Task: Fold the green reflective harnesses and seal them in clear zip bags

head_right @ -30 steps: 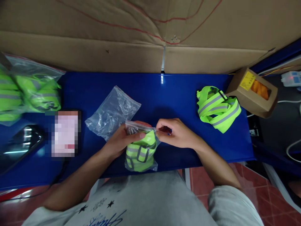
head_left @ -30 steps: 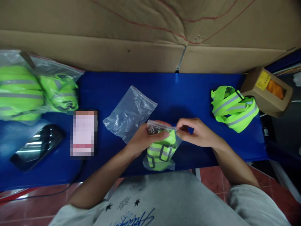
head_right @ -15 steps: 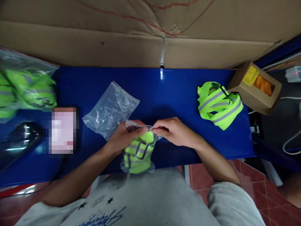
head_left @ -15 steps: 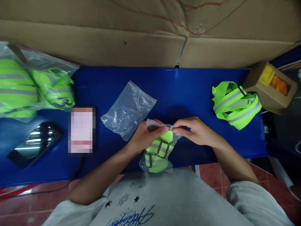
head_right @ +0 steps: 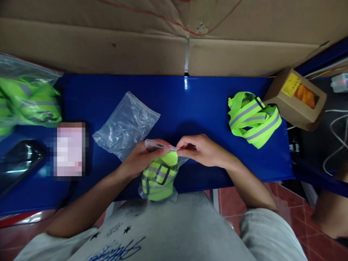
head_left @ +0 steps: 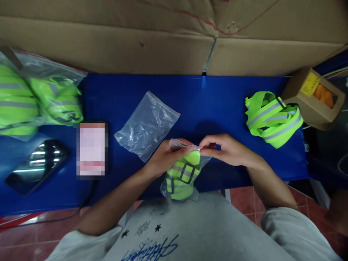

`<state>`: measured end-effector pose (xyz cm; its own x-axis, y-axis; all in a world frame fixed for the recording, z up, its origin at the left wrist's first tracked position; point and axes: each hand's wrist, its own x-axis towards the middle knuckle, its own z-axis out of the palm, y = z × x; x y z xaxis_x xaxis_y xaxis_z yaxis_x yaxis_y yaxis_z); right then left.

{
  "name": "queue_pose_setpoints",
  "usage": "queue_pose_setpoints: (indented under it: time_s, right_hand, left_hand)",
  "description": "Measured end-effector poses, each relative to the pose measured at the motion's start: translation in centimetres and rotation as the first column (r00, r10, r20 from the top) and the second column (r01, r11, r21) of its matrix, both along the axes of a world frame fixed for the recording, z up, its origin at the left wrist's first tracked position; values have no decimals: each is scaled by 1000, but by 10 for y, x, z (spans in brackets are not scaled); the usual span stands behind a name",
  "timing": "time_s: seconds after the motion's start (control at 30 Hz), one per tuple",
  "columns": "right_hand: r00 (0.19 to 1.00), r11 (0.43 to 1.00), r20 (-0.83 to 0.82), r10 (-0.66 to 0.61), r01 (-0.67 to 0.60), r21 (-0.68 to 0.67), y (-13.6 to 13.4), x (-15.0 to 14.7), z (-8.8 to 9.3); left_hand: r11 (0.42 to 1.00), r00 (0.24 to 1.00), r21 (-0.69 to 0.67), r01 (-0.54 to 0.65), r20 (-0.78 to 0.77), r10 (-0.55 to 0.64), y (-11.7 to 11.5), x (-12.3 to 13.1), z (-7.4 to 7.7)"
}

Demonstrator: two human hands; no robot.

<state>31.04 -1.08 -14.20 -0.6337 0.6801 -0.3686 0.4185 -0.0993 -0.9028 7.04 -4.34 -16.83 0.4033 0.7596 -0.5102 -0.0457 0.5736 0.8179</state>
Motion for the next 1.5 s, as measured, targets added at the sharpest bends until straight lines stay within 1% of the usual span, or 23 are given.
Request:
queue_pose_setpoints:
  time_s: [0.1, 0.23, 0.33, 0.43, 0.5, 0.57, 0.67, 0.73, 0.8, 0.93, 1.0, 1.13, 1.27, 1.33, 1.43, 1.5]
  right_hand:
    - [1000, 1000, 8, -11, 10, 18, 0, 0, -1]
    - [1000, 999, 1, -32, 32, -20, 1, 2, -3]
    - [1000, 999, -2, -27, 27, -39, 3, 5, -3]
    - [1000, 999, 5, -26, 26, -29, 3, 7, -1]
    - [1000, 1000, 20, -14, 14, -13, 4, 8, 1]
    - [999, 1000, 37, 2, -3, 7, 3, 8, 3]
    - [998, 999, 55, 12, -15, 38, 3, 6, 5]
    - [999, 1000, 50, 10, -12, 26, 3, 5, 4]
    - [1000, 999, 20, 10, -9, -32, 3, 4, 2]
    - [998, 977, -69, -13, -2, -214, 4, 2, -7]
    - [995, 969, -92, -29, 5, -249, 5, 2, -9]
    - [995, 972, -81, -51, 31, -231, 6, 3, -8]
    - [997, 978, -70, -20, 5, -208, 5, 4, -4]
    - [997, 979, -80, -14, -3, -205, 5, 3, -4]
    - [996, 981, -87, -23, 6, -195, 4, 3, -2]
    - [996, 980, -90, -3, -15, -197, 3, 2, -1]
  left_hand:
    - [1000, 1000, 24, 4, -9, -4, 2, -1, 0]
    - [999, 999, 39, 33, -24, -32, 4, -4, 2]
    - [998, 997, -17, 58, -43, -59, 5, -9, 1]
    - [994, 998, -100, 54, -33, -58, 5, -13, -2]
    - [992, 998, -113, 54, -11, -56, 5, -14, -4]
    - [995, 998, -81, 63, -20, -65, 5, -14, -3]
    - [996, 993, 3, 88, -83, -87, 4, -12, -3]
    - [993, 989, 56, 104, -111, -98, 3, -10, -3]
    - [990, 988, 87, 107, -121, -96, 1, -8, -3]
    - [990, 987, 79, 118, -118, -108, 1, -8, -1]
    - [989, 986, 72, 126, -117, -117, 3, -10, 0]
    - [987, 986, 107, 124, -122, -110, 6, -15, 0]
    - [976, 980, 170, 133, -170, -103, 6, -13, 1]
    - [983, 986, 147, 113, -138, -93, 5, -11, 2]
    - [994, 994, 77, 77, -78, -72, 5, -8, 4]
    - [995, 996, 63, 77, -50, -74, 5, -7, 3]
